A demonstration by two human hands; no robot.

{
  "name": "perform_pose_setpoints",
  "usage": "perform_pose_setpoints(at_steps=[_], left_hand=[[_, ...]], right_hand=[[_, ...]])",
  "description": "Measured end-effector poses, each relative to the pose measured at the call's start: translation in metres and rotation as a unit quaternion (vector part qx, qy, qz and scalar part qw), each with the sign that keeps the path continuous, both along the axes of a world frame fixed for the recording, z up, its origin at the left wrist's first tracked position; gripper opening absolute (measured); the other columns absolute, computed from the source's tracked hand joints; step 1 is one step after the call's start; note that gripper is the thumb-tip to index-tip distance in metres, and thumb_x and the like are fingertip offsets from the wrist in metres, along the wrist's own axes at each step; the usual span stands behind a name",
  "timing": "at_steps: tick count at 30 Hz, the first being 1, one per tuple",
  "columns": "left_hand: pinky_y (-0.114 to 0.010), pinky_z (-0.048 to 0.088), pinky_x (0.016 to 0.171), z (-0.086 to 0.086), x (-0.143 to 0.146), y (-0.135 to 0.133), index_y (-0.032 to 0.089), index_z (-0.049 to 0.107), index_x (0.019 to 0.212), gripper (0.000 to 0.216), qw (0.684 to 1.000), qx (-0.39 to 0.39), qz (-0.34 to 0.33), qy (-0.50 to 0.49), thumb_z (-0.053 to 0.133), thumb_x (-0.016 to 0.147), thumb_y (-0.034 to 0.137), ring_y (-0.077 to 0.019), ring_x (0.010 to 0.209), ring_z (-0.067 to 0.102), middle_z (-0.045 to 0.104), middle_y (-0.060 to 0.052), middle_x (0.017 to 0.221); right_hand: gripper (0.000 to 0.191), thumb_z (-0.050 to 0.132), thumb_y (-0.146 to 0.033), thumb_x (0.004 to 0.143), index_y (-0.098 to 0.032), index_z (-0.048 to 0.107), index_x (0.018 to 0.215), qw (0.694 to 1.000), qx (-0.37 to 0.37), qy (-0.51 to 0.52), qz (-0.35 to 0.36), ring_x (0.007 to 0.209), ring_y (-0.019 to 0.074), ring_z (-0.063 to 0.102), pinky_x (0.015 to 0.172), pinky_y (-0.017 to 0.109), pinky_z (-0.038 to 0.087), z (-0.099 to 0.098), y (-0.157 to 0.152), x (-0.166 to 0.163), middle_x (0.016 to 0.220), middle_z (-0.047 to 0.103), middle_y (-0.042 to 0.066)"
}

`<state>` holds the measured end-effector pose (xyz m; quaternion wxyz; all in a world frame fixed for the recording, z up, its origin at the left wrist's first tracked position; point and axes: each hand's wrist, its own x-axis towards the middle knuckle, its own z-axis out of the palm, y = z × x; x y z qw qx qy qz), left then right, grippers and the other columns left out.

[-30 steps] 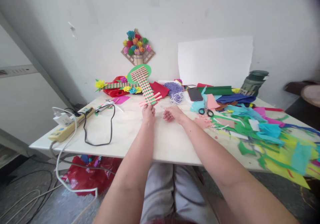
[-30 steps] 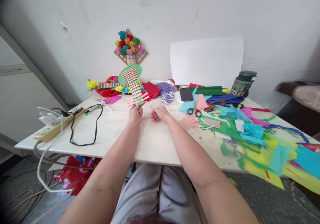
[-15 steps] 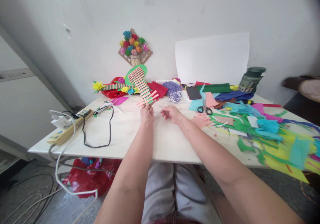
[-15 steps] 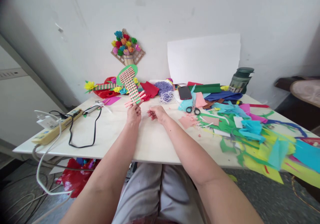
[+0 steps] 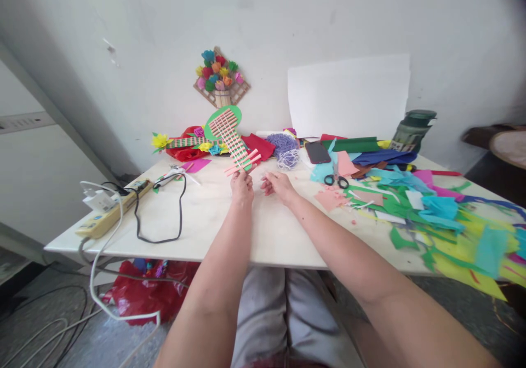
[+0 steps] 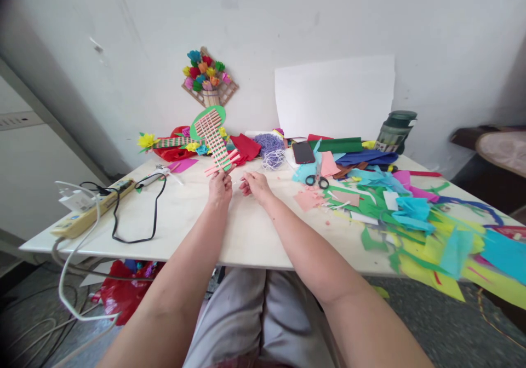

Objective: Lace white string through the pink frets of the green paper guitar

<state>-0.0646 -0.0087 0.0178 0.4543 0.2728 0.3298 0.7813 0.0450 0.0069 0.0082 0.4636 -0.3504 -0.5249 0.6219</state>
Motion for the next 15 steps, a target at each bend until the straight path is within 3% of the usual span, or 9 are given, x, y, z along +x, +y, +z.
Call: perform_pose_setpoints(at_steps=[6, 11, 15], left_hand=[[-0.016, 0.014, 0.033, -0.007, 0.000, 0.004, 0.017, 0.043, 0.077, 0.014, 0.999, 0.021, -0.010, 0.034, 0.052, 0.080, 0.027, -0.0006, 0.034, 0.026, 0.068, -0.006, 0.080], [-0.013, 0.030, 0.041, -0.011, 0.001, 0.006, 0.015, 0.050, 0.085, 0.011, 0.997, 0.014, -0.019, 0.070, 0.052, 0.080, 0.026, -0.0048, 0.050, 0.054, 0.068, -0.006, 0.079], [-0.016, 0.039, 0.048, -0.010, 0.002, 0.005, 0.015, 0.052, 0.090, 0.014, 0.994, 0.003, -0.046, 0.100, 0.051, 0.081, 0.025, -0.0088, 0.059, 0.061, 0.068, -0.006, 0.079]], right_hand=[[0.025, 0.054, -0.035, 0.079, -0.012, 0.058, 0.069, 0.998, 0.029, 0.010, 0.052, 0.050, 0.0098, 0.057, 0.051, 0.023, 0.049, 0.001, -0.003, 0.003, 0.062, 0.064, 0.005], [0.026, 0.049, -0.036, 0.081, -0.015, 0.053, 0.068, 0.994, 0.037, 0.084, -0.050, 0.055, 0.0089, 0.058, 0.055, 0.022, 0.049, 0.007, 0.006, 0.013, 0.059, 0.060, 0.000], [0.026, 0.041, -0.034, 0.085, -0.017, 0.049, 0.068, 0.985, 0.020, 0.117, -0.124, 0.035, 0.0052, 0.043, 0.040, 0.016, 0.037, 0.010, 0.016, 0.027, 0.041, 0.039, -0.009]])
